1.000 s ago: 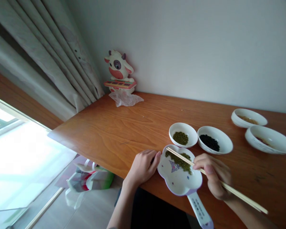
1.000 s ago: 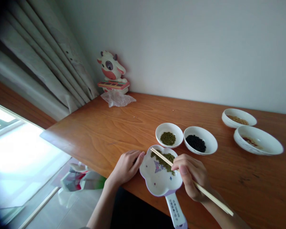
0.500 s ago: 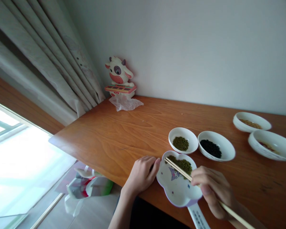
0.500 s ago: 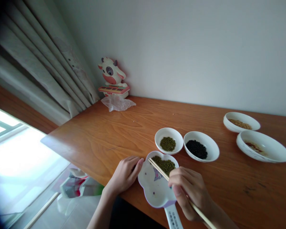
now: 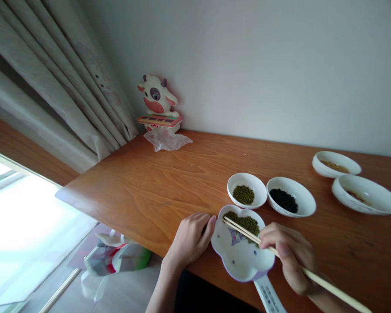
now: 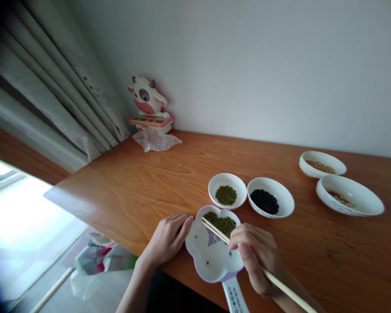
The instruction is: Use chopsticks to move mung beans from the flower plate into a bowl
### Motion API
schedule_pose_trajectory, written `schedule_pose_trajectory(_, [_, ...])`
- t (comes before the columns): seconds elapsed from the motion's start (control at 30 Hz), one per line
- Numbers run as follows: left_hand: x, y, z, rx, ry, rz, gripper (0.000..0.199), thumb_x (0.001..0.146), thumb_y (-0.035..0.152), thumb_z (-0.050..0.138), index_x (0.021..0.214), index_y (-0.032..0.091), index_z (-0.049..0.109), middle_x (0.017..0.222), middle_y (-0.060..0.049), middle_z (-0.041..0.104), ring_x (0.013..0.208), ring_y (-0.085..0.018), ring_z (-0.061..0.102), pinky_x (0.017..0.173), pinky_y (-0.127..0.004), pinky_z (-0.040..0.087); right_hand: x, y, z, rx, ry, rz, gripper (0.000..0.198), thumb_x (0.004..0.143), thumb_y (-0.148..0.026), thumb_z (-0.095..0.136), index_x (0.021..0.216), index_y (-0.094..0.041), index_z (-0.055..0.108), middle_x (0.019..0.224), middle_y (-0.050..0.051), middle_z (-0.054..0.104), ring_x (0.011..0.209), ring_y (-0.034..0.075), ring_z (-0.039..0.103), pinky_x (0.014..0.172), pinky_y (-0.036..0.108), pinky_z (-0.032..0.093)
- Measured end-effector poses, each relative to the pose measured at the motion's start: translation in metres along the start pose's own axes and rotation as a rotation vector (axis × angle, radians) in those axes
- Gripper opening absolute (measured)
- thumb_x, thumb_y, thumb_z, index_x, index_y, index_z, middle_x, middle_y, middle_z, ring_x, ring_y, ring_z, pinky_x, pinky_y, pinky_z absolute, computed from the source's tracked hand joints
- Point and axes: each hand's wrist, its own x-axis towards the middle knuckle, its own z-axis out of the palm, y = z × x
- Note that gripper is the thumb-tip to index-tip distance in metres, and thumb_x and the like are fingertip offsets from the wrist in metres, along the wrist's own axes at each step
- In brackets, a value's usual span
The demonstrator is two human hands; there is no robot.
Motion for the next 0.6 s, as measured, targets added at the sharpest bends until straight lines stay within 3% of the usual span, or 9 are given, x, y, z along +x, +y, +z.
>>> schedule_pose_trajectory(0.17, [-0.001,0.000,-0.001,-0.013,-0.012,-0.001,0.042,0.114,0.039,0.032,0.078,0.021,0.044,0.078,-0.002,0.060,0.073,-0.016,0.056,0.073,-0.029,0.038,0.003,-0.004,0.002,0.012,0.041,0.022,0.035,0.109,-0.023,0.034,0.094,-0.022,0.065,0.083,0.004,0.067,0.079,0.019,0.066,0.071,0.034,0.048])
schedule_pose_trajectory(0.6, [0.000,-0.003,0.001,-0.038,-0.016,-0.016,0.041,0.113,0.038,0.036,0.077,0.021,0.046,0.077,-0.003,0.061,0.072,-0.017,0.056,0.072,-0.028,0.040,0.011,-0.009,0.003,-0.050,0.009,-0.076,0.032,0.106,-0.025,0.039,0.088,-0.019,0.065,0.077,0.004,0.067,0.072,0.016,0.064,0.070,0.032,0.047])
